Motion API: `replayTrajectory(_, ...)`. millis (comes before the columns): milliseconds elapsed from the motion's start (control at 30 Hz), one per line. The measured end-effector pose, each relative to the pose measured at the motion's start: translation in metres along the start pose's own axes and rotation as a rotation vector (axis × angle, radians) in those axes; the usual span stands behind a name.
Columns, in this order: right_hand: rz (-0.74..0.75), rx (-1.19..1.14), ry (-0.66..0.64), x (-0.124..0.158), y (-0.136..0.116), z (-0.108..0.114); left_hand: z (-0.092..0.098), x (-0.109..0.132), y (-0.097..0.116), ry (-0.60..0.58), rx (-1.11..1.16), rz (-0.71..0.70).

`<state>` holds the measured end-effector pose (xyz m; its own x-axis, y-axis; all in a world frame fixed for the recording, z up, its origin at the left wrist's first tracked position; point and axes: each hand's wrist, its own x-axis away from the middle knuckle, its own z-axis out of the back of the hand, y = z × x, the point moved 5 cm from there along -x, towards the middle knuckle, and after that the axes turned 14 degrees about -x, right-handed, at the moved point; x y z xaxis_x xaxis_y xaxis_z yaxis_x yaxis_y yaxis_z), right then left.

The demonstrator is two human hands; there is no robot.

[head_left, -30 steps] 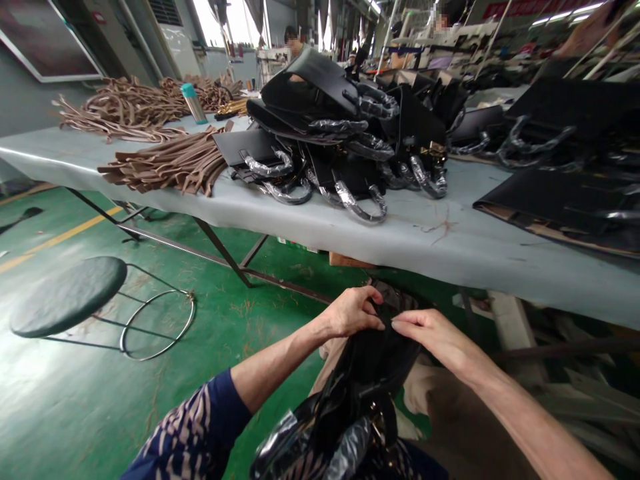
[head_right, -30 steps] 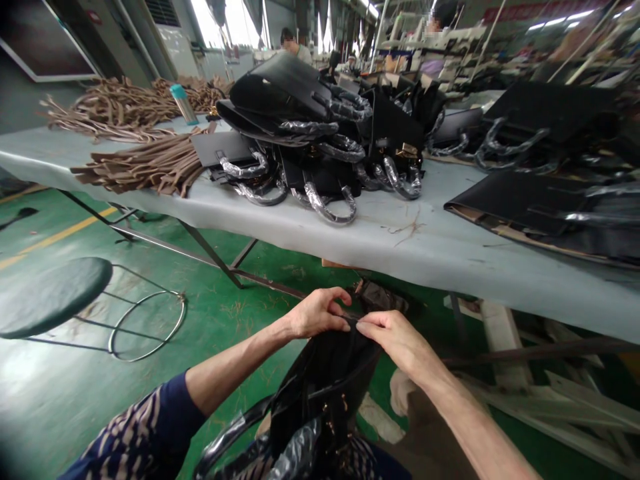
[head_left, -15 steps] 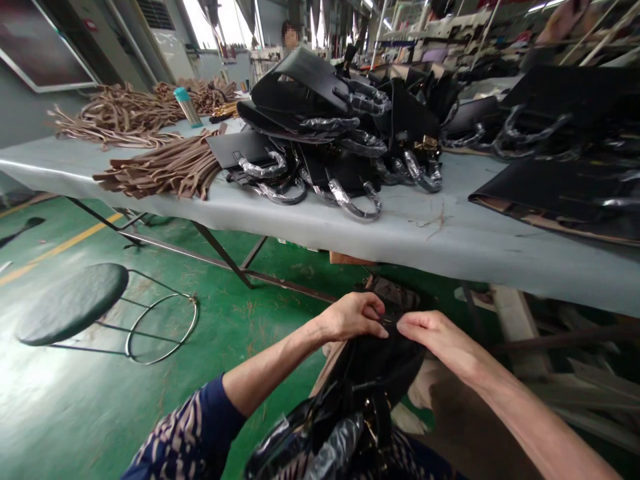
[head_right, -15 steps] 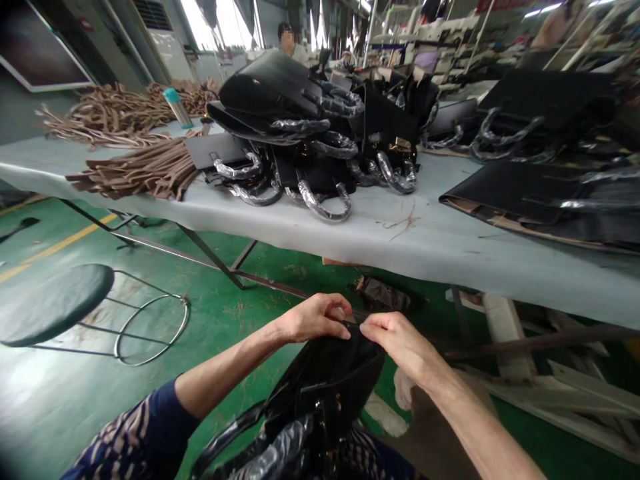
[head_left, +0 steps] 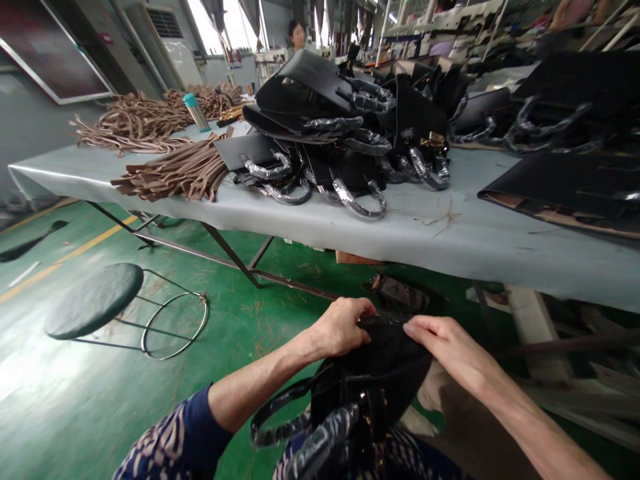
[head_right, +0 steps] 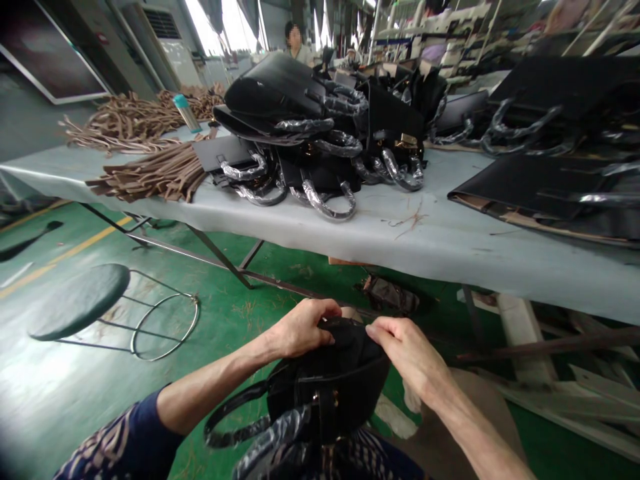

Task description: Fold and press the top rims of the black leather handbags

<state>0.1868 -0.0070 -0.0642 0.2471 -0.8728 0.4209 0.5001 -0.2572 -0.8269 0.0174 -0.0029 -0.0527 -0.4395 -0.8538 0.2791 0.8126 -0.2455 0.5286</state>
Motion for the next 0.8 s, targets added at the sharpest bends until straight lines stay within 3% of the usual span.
replayTrajectory(100, 0.016, 0.043, 0.043, 0.001, -0.003, 0.0, 0.011, 0.005, 0.01, 0.11, -0.154, -0.13)
replayTrajectory(200, 0.041, 0.072, 0.058, 0.001, -0.006, -0.001, 0.014, 0.01, 0.022, 0.142, -0.328, -0.247)
replayTrajectory(533, 0.058, 0.117, 0.137, 0.003, -0.013, -0.004, 0.015, 0.006, 0.027, 0.103, -0.514, -0.176)
replayTrajectory(800, -0.015, 0.221, 0.171, 0.005, -0.015, -0.009, 0.007, 0.0, 0.019, 0.129, -0.366, 0.012)
